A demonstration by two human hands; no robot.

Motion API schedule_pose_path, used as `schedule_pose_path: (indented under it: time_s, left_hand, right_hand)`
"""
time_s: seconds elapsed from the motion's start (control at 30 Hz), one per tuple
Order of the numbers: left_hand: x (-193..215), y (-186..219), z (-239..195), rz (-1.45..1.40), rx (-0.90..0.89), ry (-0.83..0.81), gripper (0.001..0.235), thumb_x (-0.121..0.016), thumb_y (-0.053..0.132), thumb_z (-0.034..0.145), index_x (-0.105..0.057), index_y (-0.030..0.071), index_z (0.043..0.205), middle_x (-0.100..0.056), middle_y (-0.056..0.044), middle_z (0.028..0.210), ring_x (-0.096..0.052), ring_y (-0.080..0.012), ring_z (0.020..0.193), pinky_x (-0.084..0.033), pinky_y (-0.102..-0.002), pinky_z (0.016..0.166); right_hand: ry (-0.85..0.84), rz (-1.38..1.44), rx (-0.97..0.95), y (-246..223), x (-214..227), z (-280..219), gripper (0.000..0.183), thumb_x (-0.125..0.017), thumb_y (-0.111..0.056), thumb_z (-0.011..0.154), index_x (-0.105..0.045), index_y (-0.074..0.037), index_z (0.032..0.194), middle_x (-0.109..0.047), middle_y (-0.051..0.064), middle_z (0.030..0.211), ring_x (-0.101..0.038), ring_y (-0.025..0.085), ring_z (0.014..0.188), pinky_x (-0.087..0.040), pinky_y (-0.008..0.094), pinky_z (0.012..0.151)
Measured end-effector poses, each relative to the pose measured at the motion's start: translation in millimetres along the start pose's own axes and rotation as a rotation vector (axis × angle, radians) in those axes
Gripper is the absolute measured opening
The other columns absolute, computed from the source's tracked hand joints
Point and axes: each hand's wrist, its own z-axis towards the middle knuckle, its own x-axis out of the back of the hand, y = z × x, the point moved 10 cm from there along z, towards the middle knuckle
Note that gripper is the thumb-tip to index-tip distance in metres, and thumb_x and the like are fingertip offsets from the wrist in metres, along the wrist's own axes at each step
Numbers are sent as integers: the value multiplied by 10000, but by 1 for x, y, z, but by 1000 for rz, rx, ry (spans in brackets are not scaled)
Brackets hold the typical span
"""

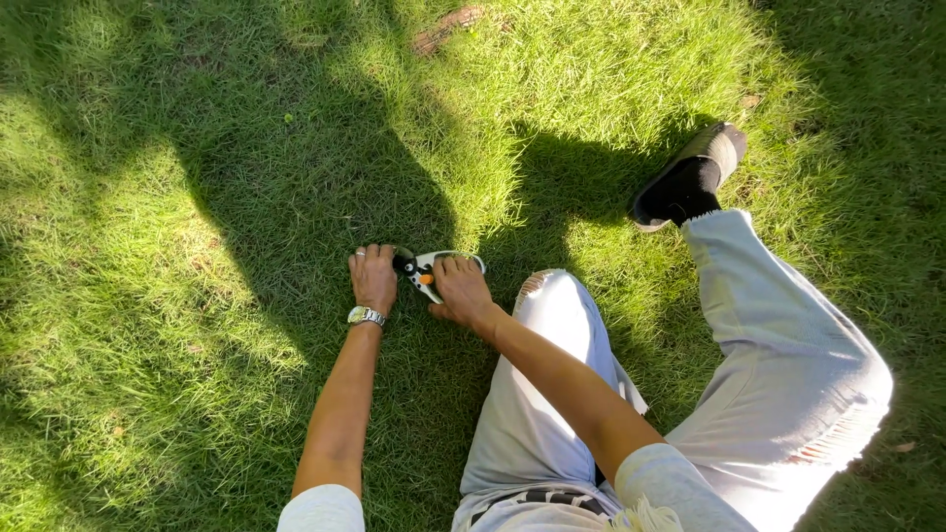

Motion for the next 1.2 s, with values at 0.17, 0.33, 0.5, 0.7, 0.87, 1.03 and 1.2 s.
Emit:
schedule_pose_path:
  time_s: [0.17,0.33,0.5,0.7,0.87,1.03,1.2]
  left_hand:
    - [-12,-7,6,-50,43,-15,176,-609,28,889,-719,63,1023,-691,-148,1006,-595,-301,966,-428,-441,900]
    - [-23,-20,3,-52,76,64,160,-611,29,880,-717,61,996,-692,-149,1006,-598,-314,987,-426,-456,943]
    - [-10,-29,-4,-152,123,65,130,-619,45,898,-707,48,993,-678,-155,978,-589,-320,977,-423,-458,944]
    - [-18,-25,-4,-141,126,58,167,-593,13,884,-702,47,1006,-672,-146,975,-585,-296,961,-422,-445,946]
    - [-11,-27,0,-158,146,73,145,-603,17,885,-695,42,994,-668,-156,970,-584,-311,959,-419,-455,929]
    - [-18,-44,-1,-168,224,96,171,-611,15,882,-693,44,1029,-670,-159,1006,-590,-317,979,-431,-462,940]
    - [-21,-36,-1,-174,202,84,143,-611,21,893,-691,43,1008,-667,-168,1008,-589,-331,991,-423,-484,941]
  right_hand:
    - [-14,31,50,7,-24,4,695,-801,-456,781,-534,35,1194,-605,173,1157,-597,316,1083,-532,420,922]
    - [-45,177,-10,23,-60,-4,532,-754,-407,869,-547,-25,1177,-627,163,1125,-630,298,1031,-550,439,911]
    - [40,85,4,10,-19,-21,822,-820,-500,705,-495,40,1233,-588,166,1049,-591,304,968,-542,426,802]
    - [-2,3,34,-10,-26,-5,862,-809,-599,703,-518,54,1185,-589,168,1065,-592,293,989,-540,418,818]
    - [15,73,11,-19,-9,-5,816,-816,-556,703,-534,42,1181,-596,178,1088,-609,321,1033,-549,416,826]
    - [-21,120,0,-5,-14,-26,858,-815,-583,708,-515,63,1185,-581,205,1115,-615,336,1018,-550,419,809]
    - [26,125,-21,-10,-2,-21,829,-825,-539,702,-502,57,1177,-598,182,1084,-624,319,1006,-548,409,816]
